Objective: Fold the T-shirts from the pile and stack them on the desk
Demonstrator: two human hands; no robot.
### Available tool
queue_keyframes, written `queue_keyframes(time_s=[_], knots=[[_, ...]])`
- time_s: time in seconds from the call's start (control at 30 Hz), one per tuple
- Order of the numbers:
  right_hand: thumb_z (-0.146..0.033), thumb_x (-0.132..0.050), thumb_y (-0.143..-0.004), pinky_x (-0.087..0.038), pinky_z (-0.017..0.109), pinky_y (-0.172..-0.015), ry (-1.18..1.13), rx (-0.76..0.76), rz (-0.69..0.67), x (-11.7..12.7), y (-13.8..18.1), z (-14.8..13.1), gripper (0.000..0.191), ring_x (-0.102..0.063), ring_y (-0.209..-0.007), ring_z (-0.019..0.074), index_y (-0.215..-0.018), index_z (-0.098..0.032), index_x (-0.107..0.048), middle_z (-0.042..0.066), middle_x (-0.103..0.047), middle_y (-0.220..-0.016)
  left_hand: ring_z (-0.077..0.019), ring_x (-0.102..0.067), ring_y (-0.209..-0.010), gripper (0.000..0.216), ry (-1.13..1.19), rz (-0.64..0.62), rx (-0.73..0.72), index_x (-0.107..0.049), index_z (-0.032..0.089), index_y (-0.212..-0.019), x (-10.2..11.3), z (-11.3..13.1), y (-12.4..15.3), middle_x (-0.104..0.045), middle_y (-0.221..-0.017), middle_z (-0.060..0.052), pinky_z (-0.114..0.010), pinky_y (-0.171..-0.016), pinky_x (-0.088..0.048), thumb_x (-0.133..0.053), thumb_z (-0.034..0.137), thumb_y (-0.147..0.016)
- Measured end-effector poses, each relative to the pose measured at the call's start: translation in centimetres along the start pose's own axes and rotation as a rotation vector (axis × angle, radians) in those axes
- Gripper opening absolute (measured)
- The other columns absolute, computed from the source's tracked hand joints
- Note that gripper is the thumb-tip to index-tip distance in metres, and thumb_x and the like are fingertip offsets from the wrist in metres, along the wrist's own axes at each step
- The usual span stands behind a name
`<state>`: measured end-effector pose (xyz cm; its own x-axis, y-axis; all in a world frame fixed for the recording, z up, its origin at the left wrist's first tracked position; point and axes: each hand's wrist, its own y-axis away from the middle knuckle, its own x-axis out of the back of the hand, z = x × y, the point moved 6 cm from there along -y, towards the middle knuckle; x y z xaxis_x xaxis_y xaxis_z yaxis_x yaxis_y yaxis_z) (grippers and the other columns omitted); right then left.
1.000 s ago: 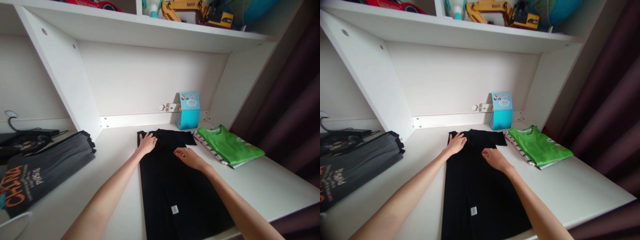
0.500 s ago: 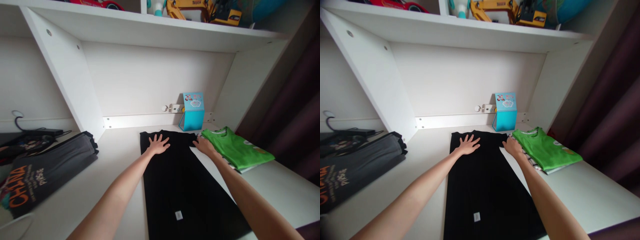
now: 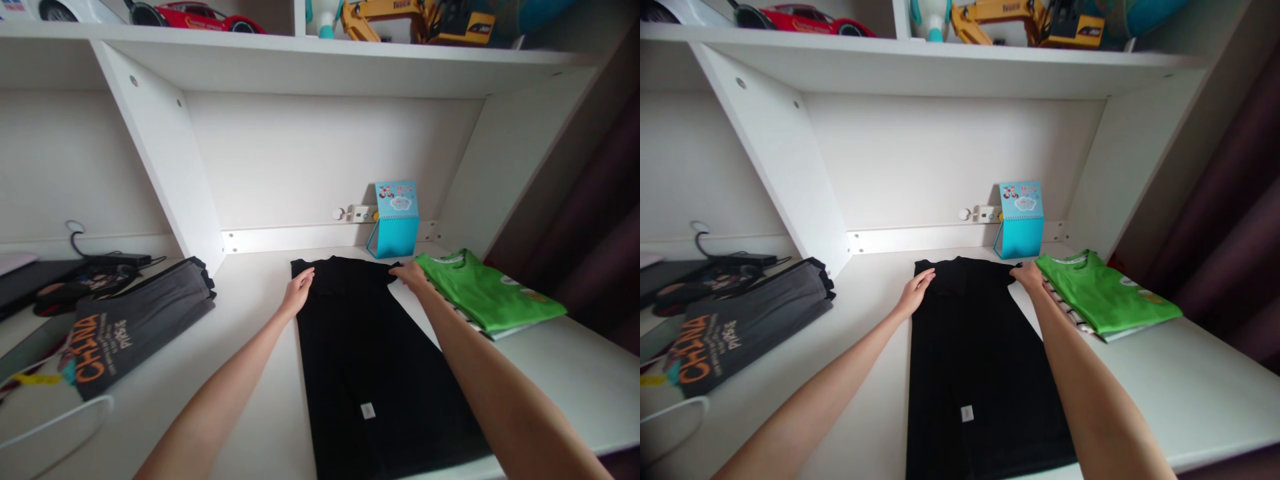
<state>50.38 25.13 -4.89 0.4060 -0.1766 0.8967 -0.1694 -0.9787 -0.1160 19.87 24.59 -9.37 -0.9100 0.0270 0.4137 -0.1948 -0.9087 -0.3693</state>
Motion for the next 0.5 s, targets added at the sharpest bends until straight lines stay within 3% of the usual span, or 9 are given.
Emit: queue_keyframes(time_s=[0.1,0.17,0.33,0.43,0.5], knots=[[-0.024,-0.051,-0.086,-0.047,0.035,-0.080,0.064,-0.027,0.084,0.9,0.1,-4.4,0.030,-0.059,-0.097,0.0245,-0.113,-0.011,-0.055,0.014,-0.062,-0.105,-0.0192,-0.056,-0.109,0.043,0.107,0.005,0.020,-0.045,0.021,-0.130,-0.1,-0.5,-0.2,-0.064,-0.114,-0.007,-0.035,-0.096,-0.040,-0.040,0.037,-0.090],[-0.017,-0.049,-0.083,-0.045,0.034,-0.080,0.094,0.036,0.103,0.4,0.8,-8.7,0.033,-0.058,-0.100,0.0276,-0.115,-0.012,-0.053,0.015,-0.062,-0.105,-0.0189,-0.056,-0.110,0.045,0.099,0.018,0.039,-0.041,0.023,-0.133,-0.1,-0.8,-0.3,-0.065,-0.111,-0.006,-0.036,-0.097,-0.038,-0.040,0.036,-0.090],[-0.019,-0.048,-0.082,-0.046,0.034,-0.075,0.160,0.252,0.005,-4.3,5.0,-18.2,0.031,-0.061,-0.095,0.0270,-0.113,-0.015,-0.052,0.014,-0.061,-0.106,-0.0191,-0.053,-0.114,0.049,0.050,0.050,0.091,-0.033,0.024,-0.138,0.6,-1.4,-0.6,-0.066,-0.108,-0.004,-0.036,-0.100,-0.034,-0.038,0.037,-0.091],[-0.029,-0.058,-0.077,-0.047,0.033,-0.072,0.191,0.373,-0.100,-5.8,8.5,-19.8,0.038,-0.060,-0.094,0.0277,-0.112,-0.016,-0.052,0.013,-0.060,-0.107,-0.0200,-0.054,-0.112,0.045,0.005,0.019,0.074,-0.044,0.023,-0.132,0.7,-1.5,-0.6,-0.062,-0.117,-0.004,-0.034,-0.097,-0.038,-0.039,0.038,-0.090],[-0.033,-0.060,-0.076,-0.046,0.033,-0.073,0.206,0.427,-0.133,-4.9,10.9,-18.5,0.040,-0.059,-0.096,0.0278,-0.112,-0.016,-0.053,0.012,-0.059,-0.108,-0.0208,-0.055,-0.110,0.043,-0.053,-0.005,0.048,-0.049,0.023,-0.128,0.6,-1.4,-0.6,-0.062,-0.118,-0.004,-0.034,-0.096,-0.039,-0.041,0.039,-0.089]])
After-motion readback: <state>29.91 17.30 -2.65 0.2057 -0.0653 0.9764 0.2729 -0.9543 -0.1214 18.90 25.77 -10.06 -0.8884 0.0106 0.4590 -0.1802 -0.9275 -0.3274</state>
